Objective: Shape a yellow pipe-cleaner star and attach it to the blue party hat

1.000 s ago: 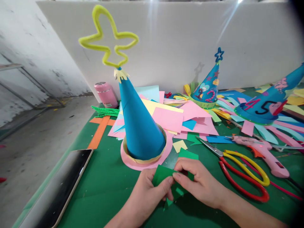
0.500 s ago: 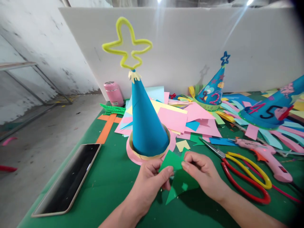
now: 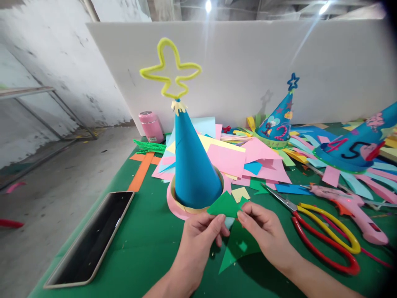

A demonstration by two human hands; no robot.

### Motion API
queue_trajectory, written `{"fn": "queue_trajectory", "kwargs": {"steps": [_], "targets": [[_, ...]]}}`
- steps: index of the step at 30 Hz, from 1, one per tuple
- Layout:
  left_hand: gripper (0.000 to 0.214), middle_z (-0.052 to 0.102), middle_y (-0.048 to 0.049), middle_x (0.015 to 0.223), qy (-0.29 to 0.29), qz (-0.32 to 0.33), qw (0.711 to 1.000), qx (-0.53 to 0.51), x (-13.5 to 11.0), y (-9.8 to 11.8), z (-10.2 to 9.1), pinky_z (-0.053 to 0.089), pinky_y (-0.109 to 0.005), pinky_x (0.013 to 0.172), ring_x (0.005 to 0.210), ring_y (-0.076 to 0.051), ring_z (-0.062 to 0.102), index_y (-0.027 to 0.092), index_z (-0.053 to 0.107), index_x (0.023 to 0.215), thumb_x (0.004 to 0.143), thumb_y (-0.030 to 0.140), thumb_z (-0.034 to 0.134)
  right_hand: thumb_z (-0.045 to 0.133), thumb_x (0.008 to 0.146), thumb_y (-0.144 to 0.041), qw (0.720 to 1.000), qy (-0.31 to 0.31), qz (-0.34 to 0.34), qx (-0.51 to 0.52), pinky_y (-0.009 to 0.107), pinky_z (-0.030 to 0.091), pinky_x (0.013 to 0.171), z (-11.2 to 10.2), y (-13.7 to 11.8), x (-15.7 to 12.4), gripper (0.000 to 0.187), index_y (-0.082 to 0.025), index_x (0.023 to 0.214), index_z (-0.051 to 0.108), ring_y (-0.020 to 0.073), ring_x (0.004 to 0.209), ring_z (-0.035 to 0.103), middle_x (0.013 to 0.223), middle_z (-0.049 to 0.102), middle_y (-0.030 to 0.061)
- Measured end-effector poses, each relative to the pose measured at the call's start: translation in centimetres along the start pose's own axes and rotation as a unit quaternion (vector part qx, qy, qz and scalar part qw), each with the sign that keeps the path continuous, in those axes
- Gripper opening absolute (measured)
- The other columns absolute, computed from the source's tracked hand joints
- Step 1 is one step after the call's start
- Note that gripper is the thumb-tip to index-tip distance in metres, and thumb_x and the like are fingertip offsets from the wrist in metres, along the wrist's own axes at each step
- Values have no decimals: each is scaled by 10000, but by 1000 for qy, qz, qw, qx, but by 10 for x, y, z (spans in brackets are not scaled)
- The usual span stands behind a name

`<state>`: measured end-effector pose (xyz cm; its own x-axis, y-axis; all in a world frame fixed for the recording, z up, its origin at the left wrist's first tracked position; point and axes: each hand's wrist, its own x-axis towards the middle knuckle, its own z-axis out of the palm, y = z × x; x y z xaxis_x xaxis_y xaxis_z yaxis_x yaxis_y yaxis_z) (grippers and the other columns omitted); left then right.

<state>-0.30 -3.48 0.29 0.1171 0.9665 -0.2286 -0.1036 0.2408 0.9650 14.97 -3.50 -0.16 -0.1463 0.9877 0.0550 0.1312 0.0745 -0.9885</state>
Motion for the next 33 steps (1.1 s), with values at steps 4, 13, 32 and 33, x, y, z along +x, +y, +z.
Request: {"fn": "queue_trajectory", "kwargs": {"steps": [4, 13, 32, 33], "targets": [[268, 561, 0, 492, 17, 2, 1000, -23, 0, -1, -3, 357, -198, 489, 475, -80, 436, 141, 606, 507, 727, 293, 605, 472, 818, -358, 999, -40, 14, -13, 224, 234, 468, 2, 2, 0, 322, -196, 577, 333, 95, 512, 249, 553, 258, -59], [214, 553, 21, 478, 43, -18, 995, -90, -1, 2, -6, 342, -165, 454, 457, -55, 422, 135, 567, 511, 687, 229, 643, 530, 772, -406, 989, -121, 72, 52, 210, 197, 434, 0, 3, 3, 336, -181, 573, 382, 73, 476, 229, 528, 282, -72], [187, 486, 39, 437, -4, -46, 999, -13, -1, 5, -2, 275, -189, 436, 433, -63, 362, 136, 552, 538, 665, 249, 630, 506, 806, -353, 995, -83, 37, 42, 207, 295, 491, -2, -3, 5, 210, -179, 707, 443, 94, 564, 331, 615, 360, -47], [166, 480, 43, 442, -6, -48, 999, -11, -1, 5, -1, 269, -189, 437, 434, -61, 357, 135, 561, 560, 665, 247, 627, 501, 808, -347, 995, -91, 36, 34, 210, 283, 484, 0, -2, 5, 226, -176, 676, 434, 92, 555, 313, 604, 343, -49]]}}
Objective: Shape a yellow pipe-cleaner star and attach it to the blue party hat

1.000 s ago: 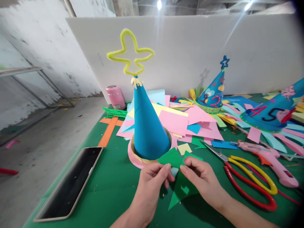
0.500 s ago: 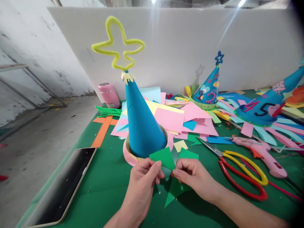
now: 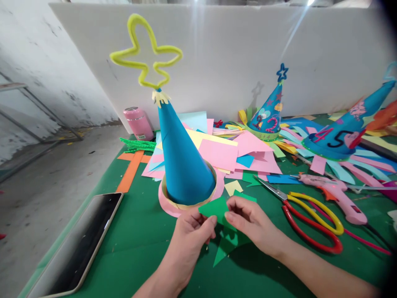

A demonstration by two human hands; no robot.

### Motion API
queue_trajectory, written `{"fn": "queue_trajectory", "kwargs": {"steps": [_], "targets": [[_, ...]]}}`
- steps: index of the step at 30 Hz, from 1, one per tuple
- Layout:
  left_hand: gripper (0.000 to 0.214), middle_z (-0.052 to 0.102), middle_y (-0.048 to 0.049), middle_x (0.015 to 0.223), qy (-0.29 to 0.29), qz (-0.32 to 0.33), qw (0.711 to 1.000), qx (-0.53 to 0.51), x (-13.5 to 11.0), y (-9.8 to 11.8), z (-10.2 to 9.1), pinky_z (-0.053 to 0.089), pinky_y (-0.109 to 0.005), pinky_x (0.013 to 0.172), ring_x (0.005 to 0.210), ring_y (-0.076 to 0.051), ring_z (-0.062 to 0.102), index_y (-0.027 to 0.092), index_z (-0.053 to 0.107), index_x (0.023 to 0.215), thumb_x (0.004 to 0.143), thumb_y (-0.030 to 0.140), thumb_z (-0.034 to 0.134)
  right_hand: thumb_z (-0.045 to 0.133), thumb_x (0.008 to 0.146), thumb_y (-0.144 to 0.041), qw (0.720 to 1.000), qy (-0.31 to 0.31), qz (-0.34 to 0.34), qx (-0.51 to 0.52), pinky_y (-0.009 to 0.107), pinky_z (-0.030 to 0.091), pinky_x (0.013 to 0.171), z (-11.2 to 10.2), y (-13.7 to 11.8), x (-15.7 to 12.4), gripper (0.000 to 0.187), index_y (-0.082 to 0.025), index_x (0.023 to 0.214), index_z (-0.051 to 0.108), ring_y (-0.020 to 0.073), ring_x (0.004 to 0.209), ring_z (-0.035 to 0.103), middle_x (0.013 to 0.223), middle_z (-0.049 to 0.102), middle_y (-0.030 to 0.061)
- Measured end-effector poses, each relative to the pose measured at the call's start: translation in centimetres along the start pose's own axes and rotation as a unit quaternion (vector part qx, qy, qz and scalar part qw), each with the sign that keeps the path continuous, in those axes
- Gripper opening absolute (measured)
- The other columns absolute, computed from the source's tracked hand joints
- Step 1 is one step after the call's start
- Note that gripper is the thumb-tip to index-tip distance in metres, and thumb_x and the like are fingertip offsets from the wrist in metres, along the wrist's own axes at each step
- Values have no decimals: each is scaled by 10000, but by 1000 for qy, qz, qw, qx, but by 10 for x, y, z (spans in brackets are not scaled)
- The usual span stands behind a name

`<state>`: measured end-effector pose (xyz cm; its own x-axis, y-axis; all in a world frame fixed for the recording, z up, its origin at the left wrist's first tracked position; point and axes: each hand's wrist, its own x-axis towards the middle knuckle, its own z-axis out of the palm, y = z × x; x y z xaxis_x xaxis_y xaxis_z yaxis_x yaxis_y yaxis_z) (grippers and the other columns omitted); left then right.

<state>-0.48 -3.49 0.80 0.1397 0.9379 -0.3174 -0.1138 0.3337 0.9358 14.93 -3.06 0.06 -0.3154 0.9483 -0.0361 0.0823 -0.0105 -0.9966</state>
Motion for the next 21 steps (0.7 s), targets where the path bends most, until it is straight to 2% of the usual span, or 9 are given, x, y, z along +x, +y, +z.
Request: {"fn": "queue_trajectory", "kwargs": {"steps": [3, 7, 11, 15, 18, 21], "targets": [[152, 465, 50, 455, 1, 6, 1000, 7, 0, 0, 1, 260, -190, 439, 436, -59, 351, 134, 563, 586, 670, 248, 619, 499, 809, -321, 1000, -17, -2, -16, 218, 277, 488, 3, 2, 0, 255, -165, 619, 434, 90, 548, 301, 589, 335, -45], [198, 487, 38, 468, -13, 13, 999, 35, 1, -4, 0, 277, -195, 448, 447, -68, 381, 133, 548, 558, 681, 271, 619, 498, 813, -280, 995, -77, -18, 67, 235, 377, 590, 5, -1, -1, 175, -156, 690, 520, 121, 644, 438, 627, 437, -21], [203, 502, 34, 465, -14, -1, 1000, 19, 3, -9, 0, 271, -193, 437, 439, -68, 391, 134, 549, 563, 683, 275, 631, 459, 820, -223, 990, -100, -28, 97, 237, 393, 614, 7, -6, 0, 181, -164, 676, 551, 133, 678, 481, 634, 495, -13], [205, 459, 51, 426, -21, -15, 998, -49, 4, -8, -2, 246, -181, 425, 425, -58, 353, 139, 542, 539, 675, 253, 642, 459, 795, -187, 991, -91, -24, 91, 217, 352, 550, 7, -5, -1, 161, -163, 647, 518, 106, 585, 413, 591, 414, -36], [256, 427, 57, 388, -8, 4, 997, -76, 5, -5, -5, 252, -173, 434, 433, -58, 346, 146, 506, 488, 680, 246, 643, 491, 768, -203, 994, -72, -2, 85, 206, 270, 468, 3, -2, -2, 114, -157, 663, 488, 86, 523, 295, 574, 340, -48], [263, 451, 47, 409, 11, 16, 994, -110, 7, -4, -7, 271, -169, 438, 449, -60, 364, 145, 515, 494, 690, 271, 639, 505, 758, -214, 995, -63, 1, 82, 207, 245, 455, -2, -2, -3, 130, -153, 648, 474, 83, 523, 267, 576, 334, -44]]}}
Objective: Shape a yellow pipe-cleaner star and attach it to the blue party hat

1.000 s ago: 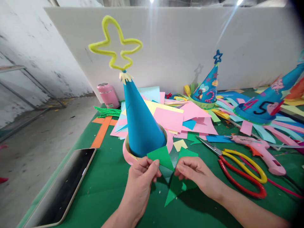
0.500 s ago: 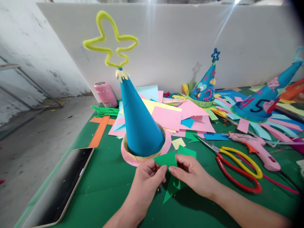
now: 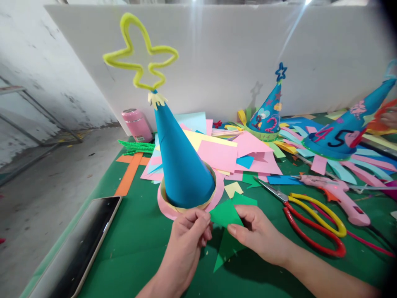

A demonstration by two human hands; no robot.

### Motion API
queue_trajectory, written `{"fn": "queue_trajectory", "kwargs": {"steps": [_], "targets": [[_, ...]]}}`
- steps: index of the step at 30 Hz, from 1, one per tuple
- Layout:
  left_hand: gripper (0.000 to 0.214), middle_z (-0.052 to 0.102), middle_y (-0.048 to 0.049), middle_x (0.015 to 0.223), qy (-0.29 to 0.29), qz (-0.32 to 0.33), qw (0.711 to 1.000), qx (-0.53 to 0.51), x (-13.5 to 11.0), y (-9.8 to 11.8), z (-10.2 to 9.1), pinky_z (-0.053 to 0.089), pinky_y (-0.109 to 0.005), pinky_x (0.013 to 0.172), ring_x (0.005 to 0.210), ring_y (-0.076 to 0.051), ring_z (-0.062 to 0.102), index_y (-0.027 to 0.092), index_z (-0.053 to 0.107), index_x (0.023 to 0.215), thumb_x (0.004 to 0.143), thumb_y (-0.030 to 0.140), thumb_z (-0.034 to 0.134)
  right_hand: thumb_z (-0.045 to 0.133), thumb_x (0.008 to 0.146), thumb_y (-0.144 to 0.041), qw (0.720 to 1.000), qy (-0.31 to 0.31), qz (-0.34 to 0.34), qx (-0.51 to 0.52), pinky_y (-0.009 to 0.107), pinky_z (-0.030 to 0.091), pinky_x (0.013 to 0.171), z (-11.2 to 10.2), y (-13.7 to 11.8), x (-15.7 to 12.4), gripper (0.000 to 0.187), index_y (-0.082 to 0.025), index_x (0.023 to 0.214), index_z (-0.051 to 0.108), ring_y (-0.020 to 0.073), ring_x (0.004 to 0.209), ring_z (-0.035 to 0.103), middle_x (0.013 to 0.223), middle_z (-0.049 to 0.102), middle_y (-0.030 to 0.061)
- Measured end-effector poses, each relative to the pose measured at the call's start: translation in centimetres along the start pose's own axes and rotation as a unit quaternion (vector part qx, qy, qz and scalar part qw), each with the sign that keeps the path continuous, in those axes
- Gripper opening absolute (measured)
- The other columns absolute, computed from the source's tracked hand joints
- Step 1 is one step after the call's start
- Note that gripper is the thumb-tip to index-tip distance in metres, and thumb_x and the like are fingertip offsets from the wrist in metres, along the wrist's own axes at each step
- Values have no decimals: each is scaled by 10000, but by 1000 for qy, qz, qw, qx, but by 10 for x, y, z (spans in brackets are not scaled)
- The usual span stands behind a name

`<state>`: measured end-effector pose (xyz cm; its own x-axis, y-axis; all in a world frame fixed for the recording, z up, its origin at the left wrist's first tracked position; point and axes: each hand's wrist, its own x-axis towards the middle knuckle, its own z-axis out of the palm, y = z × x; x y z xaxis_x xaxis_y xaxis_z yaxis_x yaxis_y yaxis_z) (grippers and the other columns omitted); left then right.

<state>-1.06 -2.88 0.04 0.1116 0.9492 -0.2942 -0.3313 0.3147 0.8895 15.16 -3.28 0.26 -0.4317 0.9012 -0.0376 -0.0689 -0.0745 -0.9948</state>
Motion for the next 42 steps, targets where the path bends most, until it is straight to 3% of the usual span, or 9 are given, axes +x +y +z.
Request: {"fn": "queue_trajectory", "kwargs": {"steps": [3, 8, 13, 16, 22, 27, 30, 35, 42], "targets": [[218, 493, 30, 463, 17, 7, 999, -28, -1, -3, 1, 305, -167, 452, 486, -68, 412, 141, 580, 575, 703, 311, 629, 490, 779, -212, 1000, 16, -14, -1, 202, 258, 458, -1, -4, 1, 122, -150, 677, 515, 83, 522, 280, 580, 336, -43], [207, 536, 18, 495, -30, -3, 1000, 10, -7, -12, 9, 327, -168, 440, 454, -56, 420, 126, 598, 584, 649, 304, 681, 499, 787, -223, 999, -40, -26, -7, 232, 363, 564, 3, -7, 2, 127, -164, 678, 530, 125, 610, 411, 573, 378, -32], [208, 533, 29, 459, -12, -13, 999, 28, -6, -11, 9, 289, -155, 399, 395, -33, 392, 127, 567, 553, 680, 264, 658, 503, 786, -260, 988, 29, 5, -150, 217, 233, 453, -2, 1, 2, 283, -184, 556, 357, 85, 509, 246, 538, 263, -63], [214, 539, 32, 458, -3, 17, 999, 33, -6, -8, 7, 300, -152, 405, 393, -31, 401, 128, 561, 544, 692, 256, 649, 501, 791, -271, 983, 32, -4, -180, 223, 193, 443, -6, 3, 1, 313, -190, 558, 308, 82, 509, 219, 539, 242, -69], [202, 572, 16, 498, -5, 23, 1000, 15, -7, -6, 6, 348, -162, 433, 420, -47, 453, 126, 575, 560, 709, 248, 634, 479, 814, -329, 987, 24, -10, -156, 223, 213, 449, -11, 1, 2, 289, -174, 586, 391, 80, 501, 261, 542, 303, -62], [198, 589, 6, 513, 1, 1, 1000, -19, -5, -3, 3, 374, -168, 454, 431, -56, 484, 125, 583, 565, 712, 248, 634, 461, 835, -344, 986, 71, -32, -146, 220, 262, 480, -21, 3, 3, 284, -164, 616, 449, 88, 529, 315, 569, 359, -46], [202, 603, -4, 521, -1, -10, 999, -31, -3, -3, 2, 381, -174, 466, 435, -63, 499, 123, 589, 558, 713, 244, 634, 451, 846, -341, 988, 93, -28, -119, 212, 283, 485, -20, 3, 2, 243, -171, 673, 468, 90, 541, 319, 594, 355, -48], [171, 614, -17, 542, -33, -23, 999, -12, -2, -8, 3, 387, -196, 481, 450, -78, 506, 116, 630, 577, 705, 230, 635, 516, 815, -303, 989, 83, -37, -114, 223, 401, 626, -10, 4, 0, 185, -203, 968, 486, 122, 706, 457, 779, 478, -9], [164, 619, -29, 554, -29, -16, 999, 35, -3, -6, 4, 402, -238, 516, 461, -102, 505, 115, 648, 585, 688, 242, 642, 520, 804, -262, 972, 103, -64, -202, 233, 421, 617, -9, 7, -1, 175, -197, 966, 503, 134, 678, 487, 751, 520, 1]]}}
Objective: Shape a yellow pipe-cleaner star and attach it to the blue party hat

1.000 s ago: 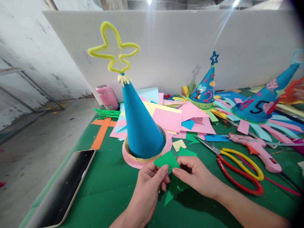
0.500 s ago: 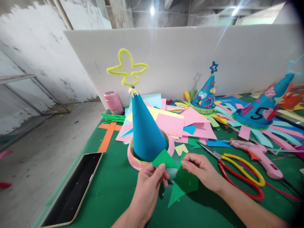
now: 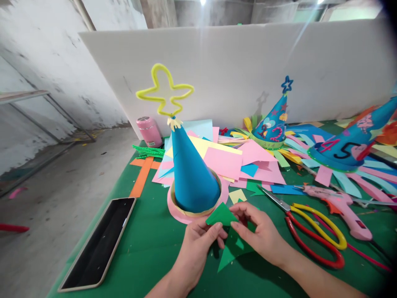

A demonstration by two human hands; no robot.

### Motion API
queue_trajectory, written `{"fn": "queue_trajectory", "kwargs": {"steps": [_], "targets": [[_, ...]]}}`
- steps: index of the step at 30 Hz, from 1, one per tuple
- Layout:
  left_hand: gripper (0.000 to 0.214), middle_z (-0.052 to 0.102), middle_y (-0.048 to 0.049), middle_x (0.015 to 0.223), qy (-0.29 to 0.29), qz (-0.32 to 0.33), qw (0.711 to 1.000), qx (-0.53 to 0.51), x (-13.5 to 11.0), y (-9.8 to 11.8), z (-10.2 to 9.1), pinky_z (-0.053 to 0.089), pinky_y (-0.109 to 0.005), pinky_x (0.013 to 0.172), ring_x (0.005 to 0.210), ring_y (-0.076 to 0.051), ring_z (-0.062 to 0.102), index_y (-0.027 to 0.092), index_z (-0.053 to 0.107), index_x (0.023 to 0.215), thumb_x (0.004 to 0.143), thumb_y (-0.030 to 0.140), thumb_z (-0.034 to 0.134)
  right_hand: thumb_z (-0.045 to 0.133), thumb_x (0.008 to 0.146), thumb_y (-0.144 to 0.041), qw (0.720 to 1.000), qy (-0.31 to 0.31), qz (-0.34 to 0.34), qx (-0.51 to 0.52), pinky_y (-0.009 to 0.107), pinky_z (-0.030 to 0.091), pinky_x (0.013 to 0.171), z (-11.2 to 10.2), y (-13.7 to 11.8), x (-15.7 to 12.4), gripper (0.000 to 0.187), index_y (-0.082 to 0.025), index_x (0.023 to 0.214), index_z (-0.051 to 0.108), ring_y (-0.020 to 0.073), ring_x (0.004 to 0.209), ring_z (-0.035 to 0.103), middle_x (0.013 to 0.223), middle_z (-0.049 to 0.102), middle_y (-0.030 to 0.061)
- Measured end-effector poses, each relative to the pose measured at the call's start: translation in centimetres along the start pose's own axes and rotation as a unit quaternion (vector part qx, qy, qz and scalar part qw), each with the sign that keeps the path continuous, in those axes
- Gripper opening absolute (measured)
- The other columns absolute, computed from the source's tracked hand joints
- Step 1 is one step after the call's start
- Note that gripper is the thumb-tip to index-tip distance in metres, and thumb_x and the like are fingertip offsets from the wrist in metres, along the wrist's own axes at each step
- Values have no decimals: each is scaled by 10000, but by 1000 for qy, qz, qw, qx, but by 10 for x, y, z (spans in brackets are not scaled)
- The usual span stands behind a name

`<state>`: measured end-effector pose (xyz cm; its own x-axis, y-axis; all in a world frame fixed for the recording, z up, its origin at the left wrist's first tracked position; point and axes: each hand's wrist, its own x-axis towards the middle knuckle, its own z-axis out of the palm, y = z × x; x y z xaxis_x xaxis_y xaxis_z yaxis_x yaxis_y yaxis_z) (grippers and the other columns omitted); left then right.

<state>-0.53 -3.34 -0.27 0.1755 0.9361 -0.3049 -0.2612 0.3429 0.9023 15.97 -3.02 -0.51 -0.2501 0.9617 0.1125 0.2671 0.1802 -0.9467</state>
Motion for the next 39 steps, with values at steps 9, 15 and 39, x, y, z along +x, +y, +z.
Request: {"fn": "queue_trajectory", "kwargs": {"steps": [9, 15, 39], "targets": [[227, 592, -14, 509, -17, -20, 999, 18, -2, -1, -3, 361, -214, 470, 425, -76, 468, 115, 614, 554, 718, 273, 622, 465, 838, -312, 995, -11, 35, 98, 256, 431, 666, -2, -2, 0, 196, -193, 991, 490, 154, 766, 503, 820, 515, 28], [217, 592, -7, 521, -19, -22, 999, 18, 0, -1, -4, 359, -217, 473, 433, -81, 479, 118, 613, 568, 718, 275, 622, 560, 772, -278, 995, -29, 38, 92, 243, 401, 602, -1, -3, 4, 259, -188, 993, 460, 128, 658, 471, 736, 493, -6], [268, 640, -66, 601, -82, -1, 994, -72, -5, 8, -2, 427, -267, 550, 517, -138, 536, 107, 654, 640, 773, 313, 543, 425, 843, -360, 982, -130, 47, 130, 244, 383, 580, 7, -32, 8, 266, -167, 673, 491, 131, 609, 518, 635, 563, 8]]}}
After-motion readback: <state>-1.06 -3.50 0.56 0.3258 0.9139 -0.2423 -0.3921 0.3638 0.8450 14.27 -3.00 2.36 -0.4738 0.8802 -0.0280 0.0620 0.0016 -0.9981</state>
